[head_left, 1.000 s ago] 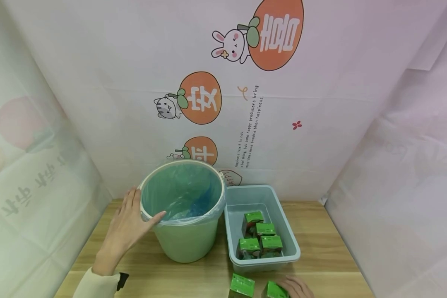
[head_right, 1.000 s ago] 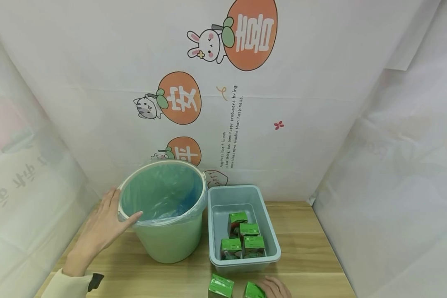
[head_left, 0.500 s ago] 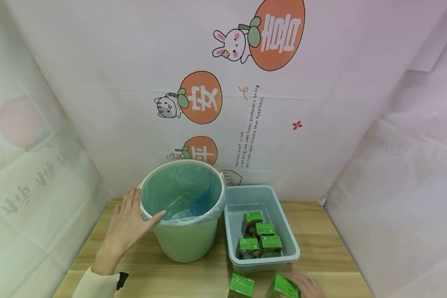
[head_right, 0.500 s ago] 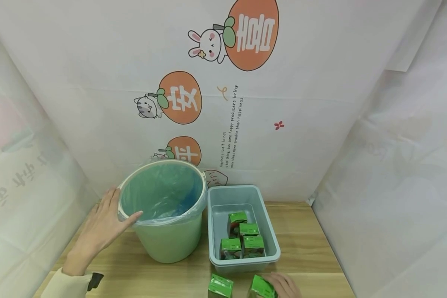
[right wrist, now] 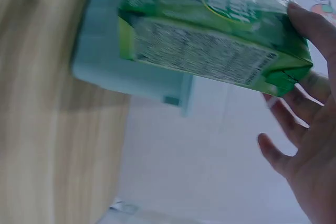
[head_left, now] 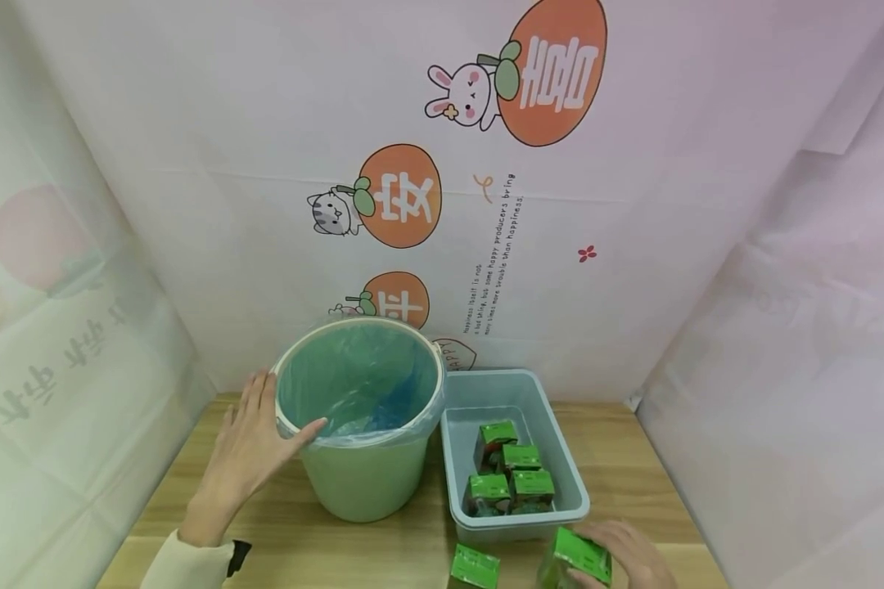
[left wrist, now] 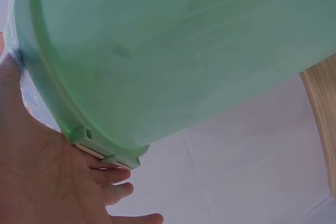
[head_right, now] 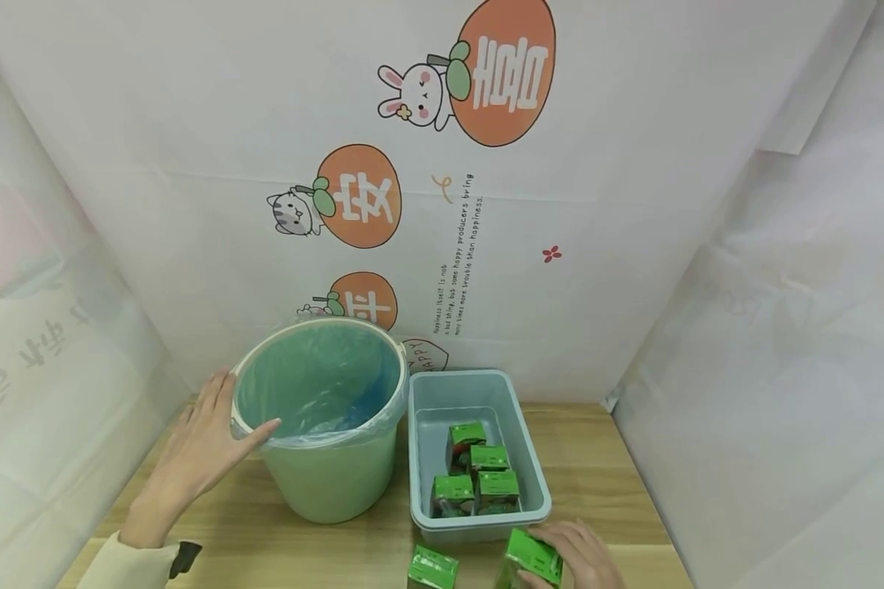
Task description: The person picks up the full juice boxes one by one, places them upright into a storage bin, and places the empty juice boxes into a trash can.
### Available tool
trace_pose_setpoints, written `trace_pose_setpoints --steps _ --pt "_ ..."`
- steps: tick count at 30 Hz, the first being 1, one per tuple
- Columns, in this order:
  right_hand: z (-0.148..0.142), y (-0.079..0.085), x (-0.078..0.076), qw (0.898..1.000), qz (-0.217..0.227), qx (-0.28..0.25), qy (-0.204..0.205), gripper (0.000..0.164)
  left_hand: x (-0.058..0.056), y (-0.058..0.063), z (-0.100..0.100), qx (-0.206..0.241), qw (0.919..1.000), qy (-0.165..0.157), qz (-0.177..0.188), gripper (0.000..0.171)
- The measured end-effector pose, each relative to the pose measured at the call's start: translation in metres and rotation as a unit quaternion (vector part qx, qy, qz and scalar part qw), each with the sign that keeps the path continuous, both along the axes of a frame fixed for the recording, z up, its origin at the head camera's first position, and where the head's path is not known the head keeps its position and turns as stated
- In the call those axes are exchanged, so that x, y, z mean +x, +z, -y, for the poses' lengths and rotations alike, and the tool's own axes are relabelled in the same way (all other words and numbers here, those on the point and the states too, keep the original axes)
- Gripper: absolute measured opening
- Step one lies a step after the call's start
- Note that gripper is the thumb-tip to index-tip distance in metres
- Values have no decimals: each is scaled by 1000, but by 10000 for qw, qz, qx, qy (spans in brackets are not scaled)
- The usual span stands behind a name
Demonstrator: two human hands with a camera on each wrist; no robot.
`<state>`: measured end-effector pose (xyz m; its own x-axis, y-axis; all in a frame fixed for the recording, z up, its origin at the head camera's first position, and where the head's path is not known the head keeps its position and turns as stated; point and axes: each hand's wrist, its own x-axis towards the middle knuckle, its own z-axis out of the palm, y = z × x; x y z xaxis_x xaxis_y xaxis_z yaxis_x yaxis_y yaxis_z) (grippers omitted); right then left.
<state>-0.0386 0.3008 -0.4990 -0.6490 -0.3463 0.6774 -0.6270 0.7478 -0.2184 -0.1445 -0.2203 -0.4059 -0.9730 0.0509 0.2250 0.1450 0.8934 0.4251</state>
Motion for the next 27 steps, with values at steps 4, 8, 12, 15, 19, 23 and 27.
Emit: trace_pose_setpoints --steps 4,8,12,15,19,23,27 --pt "1 18 -4 9999 97 114 -23 55 1 -1 0 22 10000 -13 -18 119" --pt "3 38 -15 9997 31 149 206 47 1 -2 1 46 10000 -10 -41 119" --pt "5 58 -26 9993 32 136 338 49 2 -4 2 45 10000 -5 -47 118" --pt "7 75 -34 9996 -5 182 233 51 1 -4 1 34 10000 -7 -46 118" --pt "11 96 -46 9995 -35 296 131 54 -1 -3 1 -9 10000 4 -44 118" --pt "19 110 -60 9991 21 335 275 54 -4 -2 1 -32 10000 6 -43 119" --pt "27 119 -75 9983 80 367 447 56 -5 -2 1 -29 10000 5 -23 118"
